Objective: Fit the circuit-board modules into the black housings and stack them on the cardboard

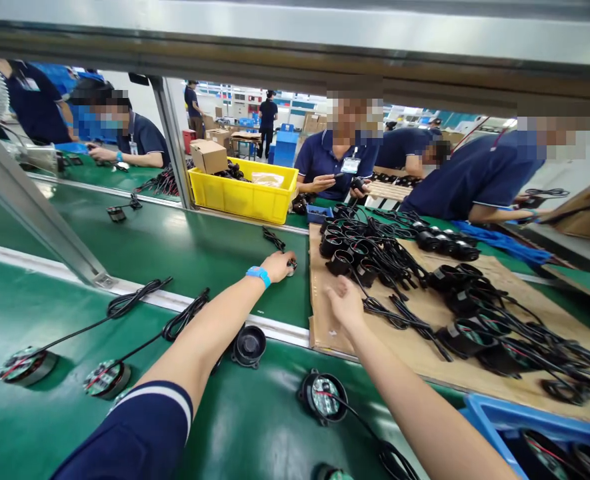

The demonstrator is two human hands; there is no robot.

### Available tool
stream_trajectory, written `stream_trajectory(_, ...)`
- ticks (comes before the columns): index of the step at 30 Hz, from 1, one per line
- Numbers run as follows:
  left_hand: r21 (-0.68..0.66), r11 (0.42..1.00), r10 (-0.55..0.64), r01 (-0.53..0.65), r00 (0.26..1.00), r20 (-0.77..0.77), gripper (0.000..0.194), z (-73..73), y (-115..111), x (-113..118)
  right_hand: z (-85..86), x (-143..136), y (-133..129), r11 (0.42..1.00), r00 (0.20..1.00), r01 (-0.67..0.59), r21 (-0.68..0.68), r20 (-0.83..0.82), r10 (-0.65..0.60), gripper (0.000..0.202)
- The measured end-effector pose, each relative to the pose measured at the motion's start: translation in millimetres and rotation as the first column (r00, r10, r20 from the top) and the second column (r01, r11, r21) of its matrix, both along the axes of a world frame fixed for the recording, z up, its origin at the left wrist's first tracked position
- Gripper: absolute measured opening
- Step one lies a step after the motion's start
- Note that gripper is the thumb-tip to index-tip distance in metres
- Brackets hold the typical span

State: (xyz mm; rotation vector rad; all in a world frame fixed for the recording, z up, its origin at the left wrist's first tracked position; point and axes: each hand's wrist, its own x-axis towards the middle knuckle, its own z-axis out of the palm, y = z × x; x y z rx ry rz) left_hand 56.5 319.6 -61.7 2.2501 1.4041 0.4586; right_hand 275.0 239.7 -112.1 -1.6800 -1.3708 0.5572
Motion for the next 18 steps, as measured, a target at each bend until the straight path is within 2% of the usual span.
stream_trajectory(2, -0.036, 0.999, -0.031, 0.034, 0.996, 0.086, 0.034, 7.5, -10.4, -4.5, 9.3, -11.5, -19.5, 0.991, 0.987, -0.128, -0.047, -0.102, 0.122, 0.034)
stream_trajectory(5, -0.11, 0.987, -0.091, 0.12, 0.967, 0.238, 0.037, 27.2, -39.3, -20.9, 35.0, -29.4, -46.1, 0.948, 0.92, -0.313, -0.063, -0.267, 0.286, 0.036)
stream_trajectory(7, -0.163, 0.97, -0.116, 0.181, 0.932, 0.343, 0.047, 44.8, -67.8, -36.1, 55.9, -42.4, -65.0, 0.904, 0.851, -0.425, -0.038, -0.358, 0.385, 0.044)
stream_trajectory(10, -0.23, 0.933, -0.134, 0.275, 0.862, 0.49, 0.069, 71.3, -123.3, -60.7, 83.7, -62.9, -101.8, 0.808, 0.714, -0.589, 0.021, -0.455, 0.532, 0.058)
stream_trajectory(13, -0.339, 0.833, -0.059, 0.438, 0.678, 0.732, 0.093, 85.9, -187.9, -81.8, 98.4, -81.7, -151.6, 0.692, 0.568, -0.717, 0.082, -0.508, 0.648, 0.067)
stream_trajectory(15, -0.376, 0.763, 0.061, 0.526, 0.52, 0.852, 0.105, 85.4, -231.0, -91.6, 99.0, -91.8, -189.9, 0.635, 0.487, -0.757, 0.153, -0.516, 0.705, 0.077)
stream_trajectory(16, -0.383, 0.747, 0.118, 0.543, 0.458, 0.881, 0.108, 82.5, -251.4, -94.9, 96.8, -96.0, -209.6, 0.626, 0.471, -0.756, 0.194, -0.503, 0.725, 0.084)
stream_trajectory(18, -0.389, 0.732, 0.222, 0.56, 0.344, 0.912, 0.11, 73.3, -288.5, -98.3, 88.7, -103.1, -248.1, 0.645, 0.506, -0.715, 0.268, -0.438, 0.743, 0.099)
